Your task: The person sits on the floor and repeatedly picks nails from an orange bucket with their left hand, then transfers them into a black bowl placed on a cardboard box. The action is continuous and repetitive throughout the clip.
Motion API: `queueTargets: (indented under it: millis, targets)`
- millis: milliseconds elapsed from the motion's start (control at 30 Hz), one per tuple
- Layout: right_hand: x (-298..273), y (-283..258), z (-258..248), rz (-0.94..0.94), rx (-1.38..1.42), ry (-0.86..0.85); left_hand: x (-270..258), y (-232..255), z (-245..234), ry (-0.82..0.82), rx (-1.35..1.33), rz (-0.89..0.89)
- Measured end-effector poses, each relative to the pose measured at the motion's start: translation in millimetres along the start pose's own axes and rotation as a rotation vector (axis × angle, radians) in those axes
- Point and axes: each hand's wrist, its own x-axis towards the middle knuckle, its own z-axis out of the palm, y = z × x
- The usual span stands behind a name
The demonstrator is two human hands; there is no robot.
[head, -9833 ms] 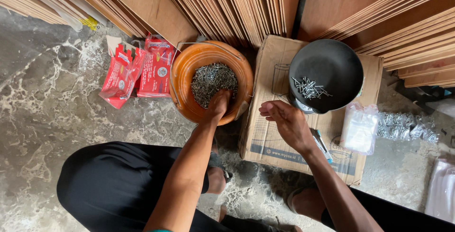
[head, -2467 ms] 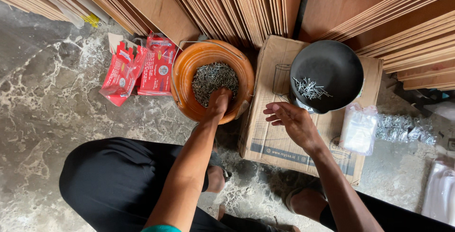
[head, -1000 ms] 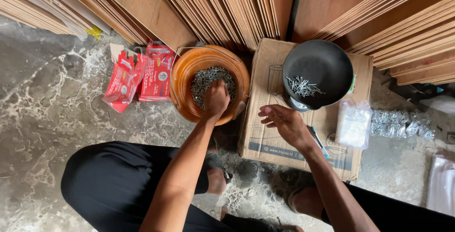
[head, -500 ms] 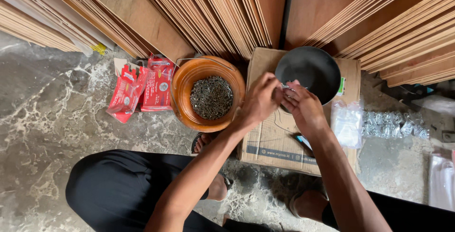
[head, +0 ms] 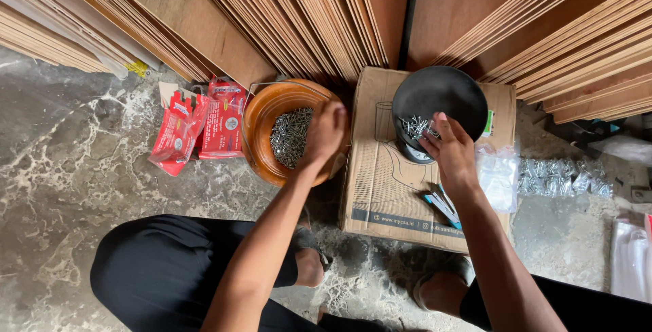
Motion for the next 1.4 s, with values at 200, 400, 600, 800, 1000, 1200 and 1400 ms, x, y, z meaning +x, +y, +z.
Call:
queueTargets:
  millis: [200,400,600,800,1000,1200,1400]
  targets:
    - [-21,-20,17,-0.045,-0.071,-0.047,-24,-105,9,-0.274,0.162,-0.224]
    - [-34,-25,34,0.009,-0.213,-0.295,-44,-91,-10,-0.427,0.321,-0.264]
    - [-34,-3,41,0.023,-0.243,-0.395,-57,-82,-11,-0.505,0.281,-0.22]
    - [-30,10,45,0.067,-0.272,-0.443,-62,-75,-17,-0.51,0.258,-0.166]
    - [-28,11,47,0.066,-0.296,-0.465,-54,-34,-47,-0.437,-0.045,-0.395]
    - [-32,11,51,0.103,-0.305,-0.481,-51,-80,-23,-0.403,-0.09,-0.327]
    - [-29,18,48,0.103,-0.321,-0.487,-50,-108,-4,-0.403,0.135,-0.107]
